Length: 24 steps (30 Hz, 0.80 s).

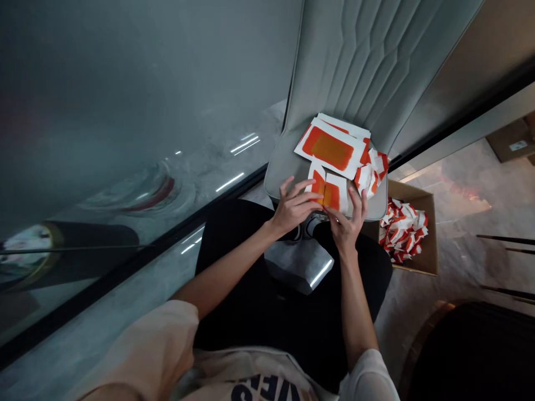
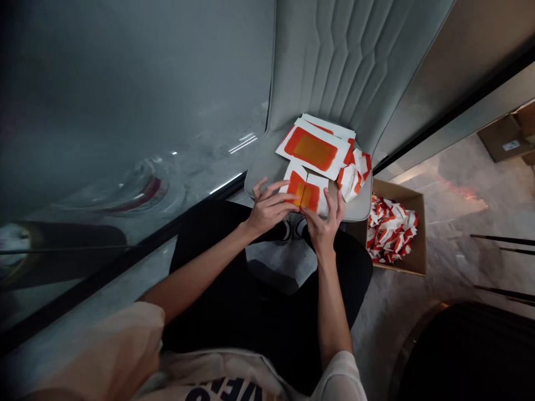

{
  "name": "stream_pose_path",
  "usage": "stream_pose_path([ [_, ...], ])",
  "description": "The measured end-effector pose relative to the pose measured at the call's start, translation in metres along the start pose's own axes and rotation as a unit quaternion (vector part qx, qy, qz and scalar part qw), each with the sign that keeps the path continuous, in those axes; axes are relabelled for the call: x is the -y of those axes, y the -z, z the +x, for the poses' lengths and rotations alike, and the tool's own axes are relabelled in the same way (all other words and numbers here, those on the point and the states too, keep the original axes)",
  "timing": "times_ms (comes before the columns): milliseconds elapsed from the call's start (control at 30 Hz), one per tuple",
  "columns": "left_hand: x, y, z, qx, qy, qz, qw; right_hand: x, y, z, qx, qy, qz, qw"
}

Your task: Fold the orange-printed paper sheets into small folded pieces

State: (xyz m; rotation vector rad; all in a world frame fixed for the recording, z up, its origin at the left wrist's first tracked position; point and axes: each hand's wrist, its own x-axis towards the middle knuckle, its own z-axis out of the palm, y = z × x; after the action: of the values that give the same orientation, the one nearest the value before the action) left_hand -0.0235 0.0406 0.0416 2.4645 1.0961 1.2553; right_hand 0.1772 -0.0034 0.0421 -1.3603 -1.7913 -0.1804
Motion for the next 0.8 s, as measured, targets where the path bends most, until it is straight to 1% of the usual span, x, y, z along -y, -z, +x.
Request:
stream_pose_path([
  [67,-0.001,0.000,0.001,0.003,-0.019,-0.012,1.000,0.001,0.004,0.002,-0.003,0.033,-0.013,0.999],
  [133,-0.003,0.001,0.003,0.008,-0.026,-0.013,1.000,0.001,0.006,0.004,-0.004,0.049,-0.017,0.999],
  [300,-0.001,0.002,0.010,0.017,-0.032,-0.015,0.999,-0.004,0.004,0.002,0.025,0.059,-0.005,0.998],
  [367,0.003,0.000,0.012,0.018,-0.029,-0.030,0.999,-0.007,0.002,0.000,0.040,0.053,0.006,0.998],
  [533,0.010,-0.007,0.009,0.018,-0.030,-0.033,0.999,-0.007,-0.001,0.000,0.045,0.037,0.033,0.998],
  [700,0.011,-0.010,0.006,0.031,-0.006,-0.028,0.999,-0.001,-0.003,0.002,0.045,0.019,0.064,0.997],
  [800,0.010,-0.008,0.009,0.046,0.012,-0.027,0.998,0.001,-0.007,0.001,0.068,-0.012,0.069,0.995],
])
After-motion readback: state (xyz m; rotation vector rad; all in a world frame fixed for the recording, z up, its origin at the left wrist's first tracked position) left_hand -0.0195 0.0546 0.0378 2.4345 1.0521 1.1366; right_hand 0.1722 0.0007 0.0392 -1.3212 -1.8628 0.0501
